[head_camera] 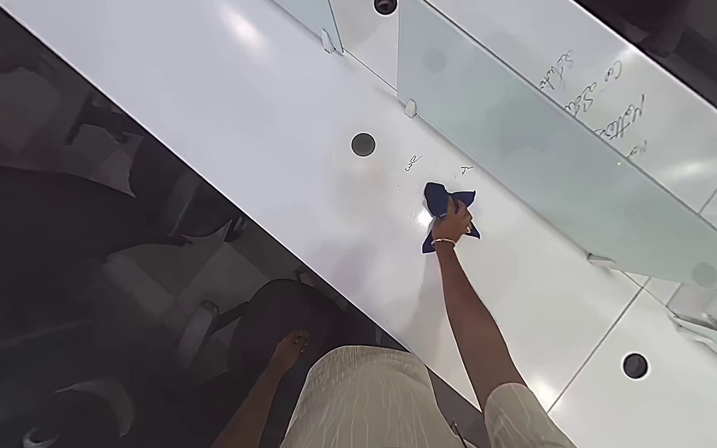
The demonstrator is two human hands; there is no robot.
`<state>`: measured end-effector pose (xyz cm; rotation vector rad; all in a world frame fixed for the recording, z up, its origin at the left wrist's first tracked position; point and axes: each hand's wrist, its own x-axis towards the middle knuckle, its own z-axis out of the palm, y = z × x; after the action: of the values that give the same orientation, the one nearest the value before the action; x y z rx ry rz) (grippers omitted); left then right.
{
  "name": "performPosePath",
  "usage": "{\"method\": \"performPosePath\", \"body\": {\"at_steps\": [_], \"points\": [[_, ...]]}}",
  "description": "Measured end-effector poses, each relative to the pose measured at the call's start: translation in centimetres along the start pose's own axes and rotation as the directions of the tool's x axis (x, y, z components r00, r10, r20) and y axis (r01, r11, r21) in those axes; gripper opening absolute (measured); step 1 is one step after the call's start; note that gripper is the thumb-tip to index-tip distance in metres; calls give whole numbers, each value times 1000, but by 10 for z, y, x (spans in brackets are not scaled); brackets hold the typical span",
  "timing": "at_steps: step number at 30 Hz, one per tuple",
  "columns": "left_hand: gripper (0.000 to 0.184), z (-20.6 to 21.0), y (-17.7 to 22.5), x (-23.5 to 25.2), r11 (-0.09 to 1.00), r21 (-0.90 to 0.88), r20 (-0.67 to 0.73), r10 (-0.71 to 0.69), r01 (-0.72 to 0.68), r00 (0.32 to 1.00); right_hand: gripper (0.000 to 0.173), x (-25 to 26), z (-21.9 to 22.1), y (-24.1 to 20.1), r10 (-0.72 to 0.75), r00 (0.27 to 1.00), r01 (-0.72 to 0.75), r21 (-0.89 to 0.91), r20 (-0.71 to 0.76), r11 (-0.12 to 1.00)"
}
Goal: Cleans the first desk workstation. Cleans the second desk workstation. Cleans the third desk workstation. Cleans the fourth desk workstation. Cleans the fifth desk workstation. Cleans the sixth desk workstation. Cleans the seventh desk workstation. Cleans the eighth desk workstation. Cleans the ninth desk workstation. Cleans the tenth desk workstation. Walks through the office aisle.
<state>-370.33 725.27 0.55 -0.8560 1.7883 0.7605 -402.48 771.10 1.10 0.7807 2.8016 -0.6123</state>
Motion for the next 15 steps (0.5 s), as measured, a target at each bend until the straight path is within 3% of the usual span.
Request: {"method": "performPosePath", "body": {"at_steps": [1, 3, 5, 7, 8, 9, 10, 12, 14, 15], "points": [[35, -5, 0, 6, 1000, 20, 14, -13, 13, 1000, 60, -12, 8, -13, -33, 999, 33, -12, 35, 999], [35, -14, 0, 17, 998, 32, 35, -46, 44, 998, 54, -78, 31, -28, -239, 959, 245, -26, 153, 969], [36, -24, 1, 22, 996, 36, 40, -85, 84, 996, 53, -174, 49, -17, -503, 802, 510, 68, 322, 858], [36, -35, 4, 26, 994, 39, 22, -101, 100, 995, 50, -248, 51, 32, -668, 610, 653, 207, 425, 728], [36, -39, 6, 27, 995, 29, 13, -101, 100, 995, 48, -268, 45, 66, -686, 594, 663, 227, 419, 713], [36, -41, 8, 27, 995, 21, 4, -99, 99, 995, 46, -275, 32, 103, -646, 637, 619, 220, 420, 754], [36, -41, 6, 26, 994, 23, -1, -103, 103, 995, 44, -278, 15, 137, -551, 725, 528, 180, 414, 830], [38, -40, 0, 24, 993, 44, 3, -113, 112, 994, 42, -283, -3, 197, -282, 933, 279, 47, 222, 959], [40, -32, -4, 24, 993, 60, 12, -103, 102, 995, 54, -291, 0, 221, -27, 999, 26, -25, -19, 999], [40, -28, -7, 24, 993, 75, 19, -94, 92, 995, 59, -298, 4, 215, 41, 998, -43, -31, -43, 999]]}}
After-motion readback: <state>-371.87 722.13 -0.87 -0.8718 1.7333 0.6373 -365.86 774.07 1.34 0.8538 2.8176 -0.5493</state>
